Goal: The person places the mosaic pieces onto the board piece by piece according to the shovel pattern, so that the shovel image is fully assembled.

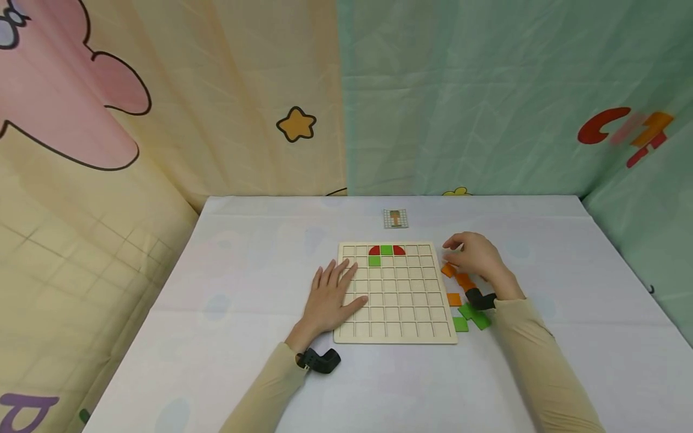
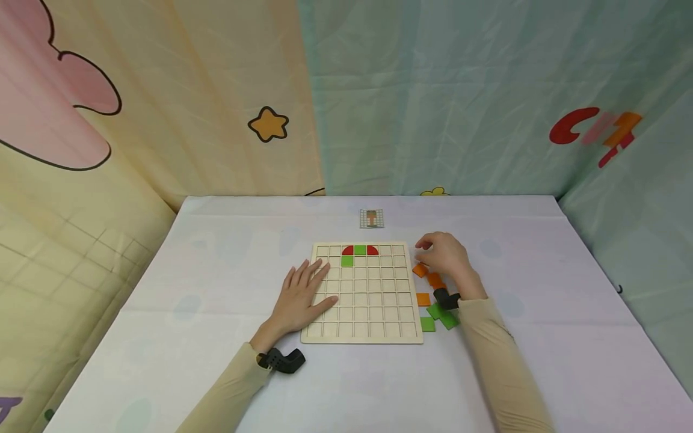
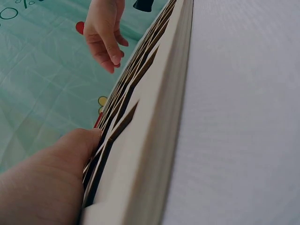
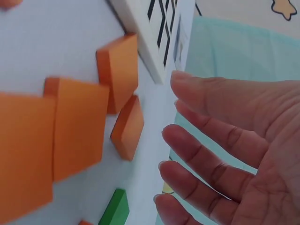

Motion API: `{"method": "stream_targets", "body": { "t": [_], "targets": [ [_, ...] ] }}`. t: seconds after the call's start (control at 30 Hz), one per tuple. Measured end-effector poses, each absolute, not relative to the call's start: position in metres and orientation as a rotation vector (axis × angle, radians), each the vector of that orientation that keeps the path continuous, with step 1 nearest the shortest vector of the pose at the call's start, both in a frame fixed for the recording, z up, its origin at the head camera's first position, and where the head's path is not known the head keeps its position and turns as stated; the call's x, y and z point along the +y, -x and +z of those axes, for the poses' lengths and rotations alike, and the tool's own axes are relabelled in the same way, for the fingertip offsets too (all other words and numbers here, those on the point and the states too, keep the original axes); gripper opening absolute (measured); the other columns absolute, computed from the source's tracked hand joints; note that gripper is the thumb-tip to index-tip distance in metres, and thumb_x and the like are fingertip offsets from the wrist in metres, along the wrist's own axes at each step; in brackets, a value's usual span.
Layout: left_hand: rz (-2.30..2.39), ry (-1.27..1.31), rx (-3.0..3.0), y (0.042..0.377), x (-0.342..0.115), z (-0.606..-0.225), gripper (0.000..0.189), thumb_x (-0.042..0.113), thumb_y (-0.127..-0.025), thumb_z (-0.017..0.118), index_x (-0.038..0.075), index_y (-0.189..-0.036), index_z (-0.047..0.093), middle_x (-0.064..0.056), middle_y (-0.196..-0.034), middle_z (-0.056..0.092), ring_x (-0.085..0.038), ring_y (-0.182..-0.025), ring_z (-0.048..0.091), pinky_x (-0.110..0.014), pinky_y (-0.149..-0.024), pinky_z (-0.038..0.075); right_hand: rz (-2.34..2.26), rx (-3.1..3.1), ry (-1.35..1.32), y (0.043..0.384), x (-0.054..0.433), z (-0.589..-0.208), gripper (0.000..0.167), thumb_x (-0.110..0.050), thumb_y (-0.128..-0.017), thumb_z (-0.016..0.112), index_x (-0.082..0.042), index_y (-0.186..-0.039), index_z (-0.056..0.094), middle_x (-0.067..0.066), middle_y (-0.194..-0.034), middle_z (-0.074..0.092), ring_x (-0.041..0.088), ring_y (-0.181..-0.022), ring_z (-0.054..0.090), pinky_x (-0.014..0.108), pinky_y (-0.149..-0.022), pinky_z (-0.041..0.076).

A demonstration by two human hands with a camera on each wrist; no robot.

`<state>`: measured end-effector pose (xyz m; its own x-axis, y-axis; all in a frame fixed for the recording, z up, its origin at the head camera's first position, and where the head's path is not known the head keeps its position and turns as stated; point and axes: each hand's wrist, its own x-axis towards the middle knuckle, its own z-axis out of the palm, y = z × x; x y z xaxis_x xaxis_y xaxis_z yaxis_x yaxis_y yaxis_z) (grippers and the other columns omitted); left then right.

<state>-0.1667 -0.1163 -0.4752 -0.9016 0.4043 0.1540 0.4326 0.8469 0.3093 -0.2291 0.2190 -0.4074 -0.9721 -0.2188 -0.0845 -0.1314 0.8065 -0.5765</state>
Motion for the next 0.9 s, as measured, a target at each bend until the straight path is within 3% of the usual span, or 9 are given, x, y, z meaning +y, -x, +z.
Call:
{"method": "stream_targets", "body": {
  "t": [0.27,0.53,0.9],
  "targets": [
    [-0.539,0.666,-2.928,0.166,-0.117,-0.476,0.074,0.056,-0.092,0.046,0.015,-0.151,0.028,-0.008,-0.154,0.023,-0.032,-0.141,0.011,-0.050,-0.111,0.002,-0.827,2.868,0.296,0.229,0.231,-0.410,0.029,-0.020,-0.087,0.068,0.002,-0.106,0.068,0.021,-0.105,0.060,0.027,-0.079,0.057,0.039,-0.064,0.048],
    [-0.563,0.676,-2.927,0.165,-0.115,-0.475,0.074,0.056,-0.092,0.046,0.016,-0.151,0.028,-0.007,-0.154,0.022,-0.033,-0.141,0.010,-0.050,-0.111,0.002,-0.796,2.844,0.262,0.229,0.235,-0.415,0.030,-0.021,-0.087,0.070,0.001,-0.106,0.068,0.016,-0.098,0.062,0.023,-0.073,0.055,0.032,-0.054,0.045],
    [-0.543,0.672,-2.936,0.167,-0.114,-0.475,0.074,0.056,-0.092,0.045,0.015,-0.151,0.027,-0.008,-0.154,0.022,-0.032,-0.142,0.010,-0.049,-0.111,0.001,-0.721,2.879,0.165,0.229,0.236,-0.412,0.035,-0.031,-0.084,0.072,-0.002,-0.104,0.069,0.012,-0.095,0.065,0.024,-0.075,0.057,0.035,-0.057,0.045]
  ]
}}
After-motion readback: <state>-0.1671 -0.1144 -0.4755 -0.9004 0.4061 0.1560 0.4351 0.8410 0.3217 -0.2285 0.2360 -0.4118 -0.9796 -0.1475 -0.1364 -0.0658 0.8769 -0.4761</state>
